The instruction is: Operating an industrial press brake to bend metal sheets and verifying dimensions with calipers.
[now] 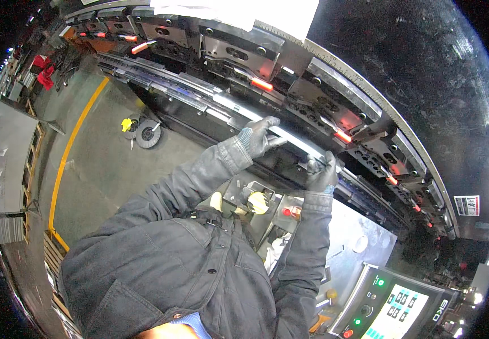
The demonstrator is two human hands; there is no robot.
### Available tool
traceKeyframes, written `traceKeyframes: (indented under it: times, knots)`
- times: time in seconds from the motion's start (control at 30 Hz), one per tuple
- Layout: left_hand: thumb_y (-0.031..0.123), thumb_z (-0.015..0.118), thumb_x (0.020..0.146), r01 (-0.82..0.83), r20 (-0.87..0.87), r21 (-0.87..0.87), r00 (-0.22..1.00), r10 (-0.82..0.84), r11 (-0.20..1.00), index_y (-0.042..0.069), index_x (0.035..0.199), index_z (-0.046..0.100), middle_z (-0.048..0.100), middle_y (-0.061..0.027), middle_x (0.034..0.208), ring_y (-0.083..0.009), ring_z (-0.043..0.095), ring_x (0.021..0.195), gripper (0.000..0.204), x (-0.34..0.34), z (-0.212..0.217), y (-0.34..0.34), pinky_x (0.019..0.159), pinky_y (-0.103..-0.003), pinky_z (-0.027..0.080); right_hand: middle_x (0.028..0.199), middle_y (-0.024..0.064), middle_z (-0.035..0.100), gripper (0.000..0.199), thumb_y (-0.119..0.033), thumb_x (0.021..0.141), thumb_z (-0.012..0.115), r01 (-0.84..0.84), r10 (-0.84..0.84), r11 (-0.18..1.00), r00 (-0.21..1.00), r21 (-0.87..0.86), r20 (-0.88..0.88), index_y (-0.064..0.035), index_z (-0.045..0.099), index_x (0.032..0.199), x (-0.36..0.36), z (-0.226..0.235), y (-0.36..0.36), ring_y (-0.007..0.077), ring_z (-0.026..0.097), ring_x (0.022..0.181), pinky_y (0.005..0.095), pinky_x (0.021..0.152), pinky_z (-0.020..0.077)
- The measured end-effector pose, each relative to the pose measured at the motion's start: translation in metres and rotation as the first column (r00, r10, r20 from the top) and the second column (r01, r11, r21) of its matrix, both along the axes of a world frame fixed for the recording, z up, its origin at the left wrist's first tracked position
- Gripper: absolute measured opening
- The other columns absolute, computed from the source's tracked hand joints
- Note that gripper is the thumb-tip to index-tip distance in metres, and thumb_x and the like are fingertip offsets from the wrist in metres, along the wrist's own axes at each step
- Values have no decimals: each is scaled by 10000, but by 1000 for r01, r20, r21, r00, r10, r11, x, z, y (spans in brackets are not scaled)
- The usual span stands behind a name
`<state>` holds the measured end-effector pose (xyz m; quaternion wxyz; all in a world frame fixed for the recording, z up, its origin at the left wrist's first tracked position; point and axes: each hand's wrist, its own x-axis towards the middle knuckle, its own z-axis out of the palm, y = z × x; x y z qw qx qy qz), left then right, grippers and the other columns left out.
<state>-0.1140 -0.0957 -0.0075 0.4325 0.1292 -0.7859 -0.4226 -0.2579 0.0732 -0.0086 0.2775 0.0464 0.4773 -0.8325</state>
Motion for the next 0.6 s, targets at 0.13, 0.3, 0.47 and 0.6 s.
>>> traceKeyframes:
  times: [0.13, 0.3, 0.47, 0.6]
  knots:
    - [-17, 729, 614, 32, 50, 78, 998, -36, 996, 20, 956, 506, 550, -60, 732, -138, 545, 589, 410, 0, 4, 1, 536, -250, 488, 716, 147, 605, 220, -212, 855, 528, -11, 11, 1000, 1000, -2, 12, -45, 480, 990, -4, 0, -5, 187, 586, 500, 181, 394, 474]
    - [-30, 725, 607, 22, 64, 30, 998, -24, 999, 26, 949, 506, 554, -76, 770, -148, 550, 624, 410, 1, 4, -2, 578, -257, 516, 706, 149, 605, 227, -221, 856, 527, -24, 24, 1000, 999, 0, 36, -44, 477, 990, -3, -2, -4, 186, 583, 489, 182, 386, 472]
    - [-26, 721, 607, 68, 144, 640, 968, -206, 766, 24, 929, 505, 552, -97, 793, -163, 554, 663, 390, 3, 29, 2, 638, -271, 541, 695, 151, 604, 234, -229, 857, 525, -24, 24, 1000, 998, 1, 64, -43, 473, 989, -1, -4, -4, 185, 579, 478, 183, 378, 469]
    - [-18, 723, 608, 65, 160, 543, 971, -180, 837, 21, 942, 507, 551, -98, 815, -171, 559, 676, 400, 4, 30, 1, 649, -275, 541, 687, 153, 604, 240, -235, 858, 523, -28, 29, 1000, 996, -4, 80, -42, 470, 989, -4, -4, -6, 184, 576, 469, 183, 371, 468]
